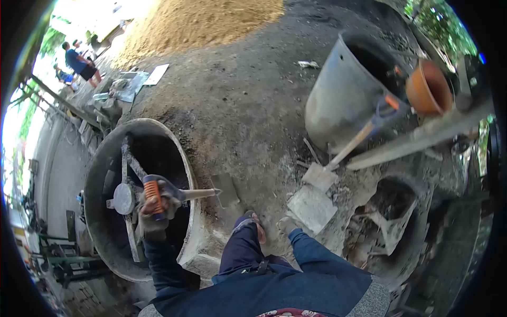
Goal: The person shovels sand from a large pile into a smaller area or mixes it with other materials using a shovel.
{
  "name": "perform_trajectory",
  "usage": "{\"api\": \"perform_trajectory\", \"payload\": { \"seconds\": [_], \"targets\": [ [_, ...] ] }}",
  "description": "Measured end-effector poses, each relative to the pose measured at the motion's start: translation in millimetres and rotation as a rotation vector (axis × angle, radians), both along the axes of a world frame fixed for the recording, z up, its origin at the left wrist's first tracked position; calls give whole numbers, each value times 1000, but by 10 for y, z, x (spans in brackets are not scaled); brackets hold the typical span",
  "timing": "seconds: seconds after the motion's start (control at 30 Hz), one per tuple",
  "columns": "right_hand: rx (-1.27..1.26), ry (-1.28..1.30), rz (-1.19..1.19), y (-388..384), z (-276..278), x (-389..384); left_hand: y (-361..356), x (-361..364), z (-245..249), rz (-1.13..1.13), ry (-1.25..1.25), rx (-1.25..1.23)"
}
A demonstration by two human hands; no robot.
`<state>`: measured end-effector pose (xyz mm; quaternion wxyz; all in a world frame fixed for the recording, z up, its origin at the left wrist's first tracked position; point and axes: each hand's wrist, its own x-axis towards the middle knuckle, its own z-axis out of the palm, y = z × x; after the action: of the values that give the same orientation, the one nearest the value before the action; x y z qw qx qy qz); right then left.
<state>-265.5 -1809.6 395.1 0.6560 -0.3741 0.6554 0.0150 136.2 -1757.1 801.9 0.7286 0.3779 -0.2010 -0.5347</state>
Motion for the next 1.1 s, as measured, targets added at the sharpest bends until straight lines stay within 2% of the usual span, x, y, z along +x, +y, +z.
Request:
{"api": "perform_trajectory", "payload": {
  "seconds": [0.13,0.23,0.27,0.37,0.47,0.53,0.6,0.67,0.73,0.77,0.8,0.87,0.93,1.0,1.03,1.1],
  "targets": [
    [-92,152,399,-702,766,451,-517,387,91,-99,43,-21],
    [-234,85,191,-1118,1506,587,-633,614,168,-144,68,-5],
    [-232,10,81,-1256,1539,558,-664,682,159,-142,71,-4],
    [-506,7,98,-1656,734,207,-737,800,276,-112,67,46],
    [-247,285,546,-1945,2019,144,-854,915,304,-83,35,96],
    [-969,414,1418,-2016,1582,-335,-969,962,375,-99,38,85],
    [-871,584,1393,-2021,1305,-617,-1144,1015,376,-79,48,96],
    [-642,595,1392,-2107,1517,-747,-1353,1072,345,-20,63,127],
    [-874,546,1229,-2201,782,-1183,-1636,1119,358,48,83,127],
    [-681,582,1248,-2297,803,-1223,-1798,1122,370,81,94,128],
    [-485,615,1262,-2391,849,-1275,-2001,1077,428,220,87,215],
    [-421,576,1277,-2723,730,-1376,-2360,1075,546,182,58,194],
    [-379,548,1309,-3244,1110,-1199,-2704,1071,680,125,8,198],
    [-413,535,1367,-3868,1423,-911,-3152,1202,513,161,94,281],
    [-457,562,1433,-4232,1482,-706,-3368,1254,474,176,138,322],
    [-538,616,1568,-4896,1595,-339,-3782,1140,663,112,64,392]
  ]
}}
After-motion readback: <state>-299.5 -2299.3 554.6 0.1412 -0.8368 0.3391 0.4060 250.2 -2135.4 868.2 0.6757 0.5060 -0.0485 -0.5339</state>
